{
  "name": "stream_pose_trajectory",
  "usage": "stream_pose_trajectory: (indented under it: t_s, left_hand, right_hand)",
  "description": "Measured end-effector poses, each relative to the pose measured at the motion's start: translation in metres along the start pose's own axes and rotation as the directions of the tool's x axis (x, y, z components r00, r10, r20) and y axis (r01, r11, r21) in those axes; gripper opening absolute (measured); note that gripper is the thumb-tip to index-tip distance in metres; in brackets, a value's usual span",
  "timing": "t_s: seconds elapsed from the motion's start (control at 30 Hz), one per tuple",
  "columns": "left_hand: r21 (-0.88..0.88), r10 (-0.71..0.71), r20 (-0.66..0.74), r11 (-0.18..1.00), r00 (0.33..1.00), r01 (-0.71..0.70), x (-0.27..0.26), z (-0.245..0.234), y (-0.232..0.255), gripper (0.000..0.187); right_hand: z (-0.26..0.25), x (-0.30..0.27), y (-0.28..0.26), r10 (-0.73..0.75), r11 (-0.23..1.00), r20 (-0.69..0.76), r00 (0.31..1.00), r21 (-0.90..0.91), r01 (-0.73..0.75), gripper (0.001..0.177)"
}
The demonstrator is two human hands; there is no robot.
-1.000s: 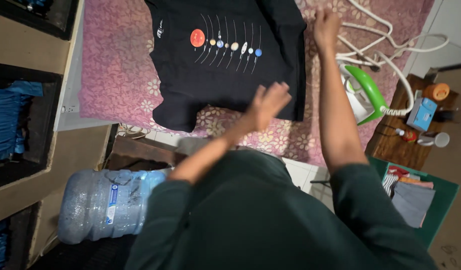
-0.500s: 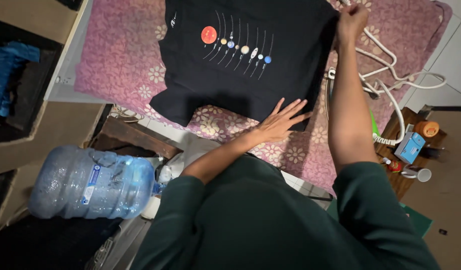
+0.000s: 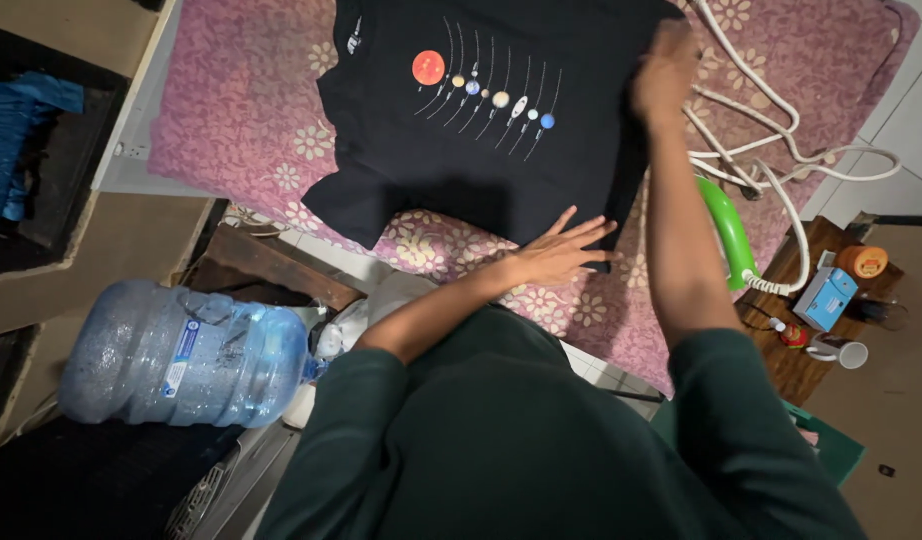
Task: Ironing a pair of shorts and a black t-shirt on a flat surface.
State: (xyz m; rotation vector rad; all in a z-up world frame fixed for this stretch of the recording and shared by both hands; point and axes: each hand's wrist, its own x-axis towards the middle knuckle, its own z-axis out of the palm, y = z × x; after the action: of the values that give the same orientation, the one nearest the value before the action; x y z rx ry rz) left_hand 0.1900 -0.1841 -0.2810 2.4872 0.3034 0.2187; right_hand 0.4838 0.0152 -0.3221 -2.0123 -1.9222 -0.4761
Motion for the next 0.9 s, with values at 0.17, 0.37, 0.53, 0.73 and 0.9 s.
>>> stream_pose_trajectory:
  t_s: [0.17, 0.37, 0.53, 0.73, 0.9]
  left_hand:
    - [-0.388, 0.026, -0.144, 0.918, 0.989, -0.081, -0.007, -0.056, 0.015, 0.069]
    - [0.023, -0.195, -0.813, 0.931, 0.549, 0.364, -0.075, -0.143, -0.066, 0.024]
    - [-0.286, -0.532, -0.839, 0.253, -0.114, 0.924, -0.202, -0.157, -0.181, 0.073]
    - [-0.932, -0.964, -0.263, 0.246, -0.030, 0.266, -0.246, -0.120, -0.262, 0.046]
    - [-0.975, -0.966, -0.221, 0.216, 0.132, -0.051, -0.256, -0.135, -0.267, 0.045]
  right_hand:
    - [-0.110, -0.014, 0.027, 0.182, 0.930, 0.260, 0.948, 0.268, -0.252, 0.017]
    - [-0.251, -0.151, -0.006, 0.154, 0.988, 0.249, 0.956, -0.055, -0.145, 0.034]
    - [-0.286, -0.182, -0.022, 0.432, 0.826, 0.392, 0.812, 0.189, -0.531, 0.043]
    - [-0.270, -0.168, -0.111, -0.030, 0.985, 0.561, 0.827, 0.156, -0.071, 0.056]
    - [-0.251, -0.104, -0.177, 0.062, 0.987, 0.487, 0.871, 0.099, -0.125, 0.050]
